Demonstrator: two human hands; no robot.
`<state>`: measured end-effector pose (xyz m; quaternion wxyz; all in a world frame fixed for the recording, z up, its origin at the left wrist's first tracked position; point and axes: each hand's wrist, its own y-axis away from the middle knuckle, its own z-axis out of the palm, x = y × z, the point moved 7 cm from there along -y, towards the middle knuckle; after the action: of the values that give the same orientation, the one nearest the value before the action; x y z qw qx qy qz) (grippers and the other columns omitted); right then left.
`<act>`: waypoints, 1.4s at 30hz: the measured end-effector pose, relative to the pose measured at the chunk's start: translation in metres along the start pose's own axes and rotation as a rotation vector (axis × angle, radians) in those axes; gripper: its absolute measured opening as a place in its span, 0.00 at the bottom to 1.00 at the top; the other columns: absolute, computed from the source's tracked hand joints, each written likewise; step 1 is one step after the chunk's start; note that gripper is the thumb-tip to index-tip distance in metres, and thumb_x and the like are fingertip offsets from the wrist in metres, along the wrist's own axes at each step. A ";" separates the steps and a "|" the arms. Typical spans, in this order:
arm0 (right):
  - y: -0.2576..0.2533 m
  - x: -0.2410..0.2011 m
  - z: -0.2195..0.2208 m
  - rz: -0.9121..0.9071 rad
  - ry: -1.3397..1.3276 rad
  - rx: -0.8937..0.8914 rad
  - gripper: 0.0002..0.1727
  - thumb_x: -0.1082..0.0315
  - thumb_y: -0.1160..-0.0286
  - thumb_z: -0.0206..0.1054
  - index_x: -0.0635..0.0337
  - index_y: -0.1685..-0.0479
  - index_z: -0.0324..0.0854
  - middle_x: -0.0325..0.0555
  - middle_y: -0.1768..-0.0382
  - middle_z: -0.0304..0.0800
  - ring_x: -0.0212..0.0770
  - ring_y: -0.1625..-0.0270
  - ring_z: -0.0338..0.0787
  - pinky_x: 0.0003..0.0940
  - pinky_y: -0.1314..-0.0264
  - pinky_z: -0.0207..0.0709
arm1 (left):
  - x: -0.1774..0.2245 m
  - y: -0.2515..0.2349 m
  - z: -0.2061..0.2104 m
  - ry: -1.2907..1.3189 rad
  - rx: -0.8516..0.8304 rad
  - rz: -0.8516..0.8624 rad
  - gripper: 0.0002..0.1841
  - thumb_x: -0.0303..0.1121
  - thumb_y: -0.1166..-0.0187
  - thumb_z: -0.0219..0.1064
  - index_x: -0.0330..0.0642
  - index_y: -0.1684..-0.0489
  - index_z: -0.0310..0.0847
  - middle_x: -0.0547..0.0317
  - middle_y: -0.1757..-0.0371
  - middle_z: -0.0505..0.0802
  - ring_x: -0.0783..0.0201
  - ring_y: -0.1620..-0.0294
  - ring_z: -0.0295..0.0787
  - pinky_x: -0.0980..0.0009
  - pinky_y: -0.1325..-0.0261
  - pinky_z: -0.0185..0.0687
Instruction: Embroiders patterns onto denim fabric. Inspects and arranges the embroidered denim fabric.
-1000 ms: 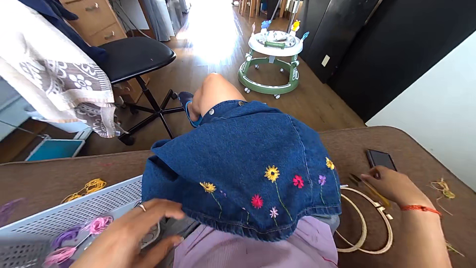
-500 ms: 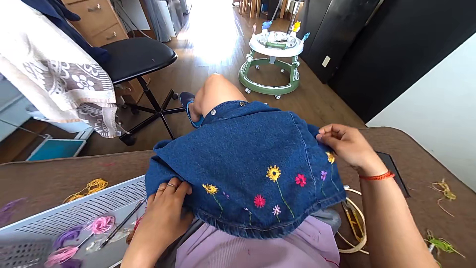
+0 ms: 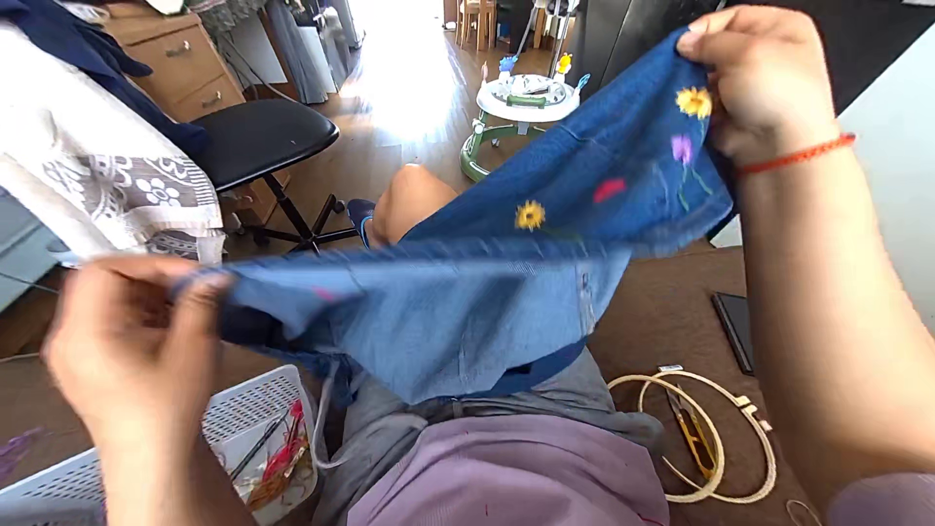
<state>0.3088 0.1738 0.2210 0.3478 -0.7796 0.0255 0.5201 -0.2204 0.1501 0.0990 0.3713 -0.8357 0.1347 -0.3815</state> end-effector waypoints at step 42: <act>0.105 -0.007 0.029 -0.233 0.028 -0.023 0.07 0.73 0.22 0.67 0.64 0.50 0.81 0.43 0.58 0.88 0.36 0.58 0.96 0.40 0.55 0.96 | 0.051 -0.066 0.055 0.957 0.175 -0.440 0.11 0.33 0.06 0.45 0.54 0.32 0.60 0.58 0.40 0.88 0.50 0.47 0.94 0.47 0.56 0.95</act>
<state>0.2408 0.1081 0.1660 0.3966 -0.7883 -0.0664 0.4656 -0.1489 0.1983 0.1506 0.2478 -0.5424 0.0781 -0.7989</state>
